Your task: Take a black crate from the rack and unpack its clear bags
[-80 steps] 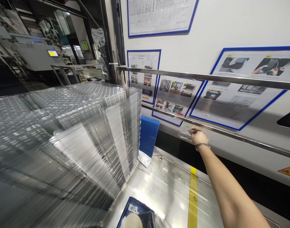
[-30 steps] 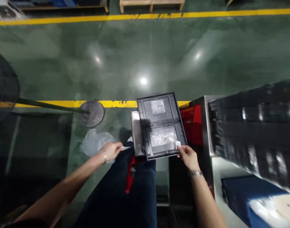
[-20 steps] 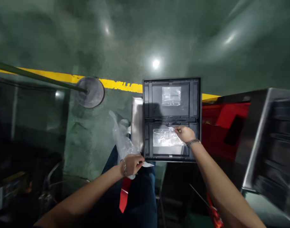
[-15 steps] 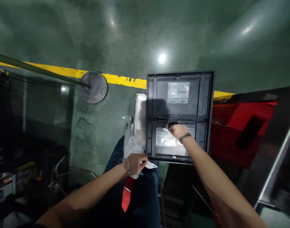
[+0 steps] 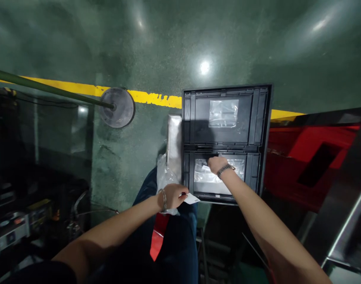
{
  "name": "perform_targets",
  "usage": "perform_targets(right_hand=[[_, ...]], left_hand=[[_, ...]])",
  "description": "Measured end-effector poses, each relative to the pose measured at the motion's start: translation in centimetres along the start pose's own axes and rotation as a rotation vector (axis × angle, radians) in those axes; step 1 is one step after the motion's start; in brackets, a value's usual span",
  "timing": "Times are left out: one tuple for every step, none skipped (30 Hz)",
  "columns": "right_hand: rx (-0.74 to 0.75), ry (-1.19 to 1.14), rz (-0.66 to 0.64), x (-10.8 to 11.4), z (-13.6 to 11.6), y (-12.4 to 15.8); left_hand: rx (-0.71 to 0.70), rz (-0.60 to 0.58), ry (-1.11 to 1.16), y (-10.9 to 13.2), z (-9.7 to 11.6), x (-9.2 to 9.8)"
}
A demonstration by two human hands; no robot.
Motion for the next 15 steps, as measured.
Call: perform_targets(right_hand=[[-0.003, -0.011, -0.014, 0.0, -0.1, 0.0], [-0.007, -0.025, -0.026, 0.0, -0.1, -0.1], [-0.013, -0.041, -0.034, 0.1, -0.2, 0.0], [-0.022, -0.06, -0.034, 0.3, -0.1, 0.1], [-0.035, -0.081, -0.021, 0.6, 0.0, 0.4], [-0.049, -0.106, 0.007, 0.9, 0.2, 0.8], [-0.06, -0.135, 0.05, 1.2, 0.5, 1.4], [-0.061, -0.17, 0.098, 1.4, 0.8, 2.1], [-0.048, -0.215, 0.14, 1.6, 1.1, 3.0], [-0.019, -0.272, 0.16, 1.6, 1.3, 4.0], [0.028, -0.341, 0.142, 1.4, 1.5, 4.9], [0.081, -0.419, 0.09, 1.1, 1.7, 5.7], [0.129, -0.499, 0.011, 0.7, 1.9, 6.4], [0.159, -0.571, -0.072, 0.3, 2.2, 6.9], [0.167, -0.632, -0.135, -0.1, 2.5, 7.3]], left_hand=[[0.007, 0.008, -0.002, -0.2, 0.1, 0.1], [0.011, 0.019, 0.004, -0.3, 0.2, 0.1], [0.012, 0.032, 0.025, -0.6, 0.3, 0.1], [0.016, 0.043, 0.068, -0.9, 0.4, 0.2], [0.038, 0.043, 0.157, -1.2, 0.4, 0.3], [0.074, 0.032, 0.282, -1.7, 0.5, 0.4], [0.116, 0.012, 0.419, -2.2, 0.5, 0.5], [0.157, -0.011, 0.548, -2.7, 0.6, 0.6], [0.187, -0.03, 0.652, -3.2, 0.7, 0.8], [0.2, -0.041, 0.72, -3.8, 0.8, 0.9], [0.195, -0.039, 0.754, -4.3, 1.0, 1.1], [0.178, -0.023, 0.763, -4.9, 1.3, 1.4], [0.167, 0.0, 0.767, -5.5, 1.6, 1.7], [0.154, 0.028, 0.762, -6.2, 2.0, 1.9], [0.143, 0.064, 0.744, -6.8, 2.4, 2.2]])
Point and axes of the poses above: each hand's wrist, its own y-axis away from the middle knuckle, its own x-axis out of the back of the hand, z = x × y, the point moved 1 cm from there along -y, towards the middle knuckle, and after that the axes turned 9 degrees about -y, right-handed, at the moved point
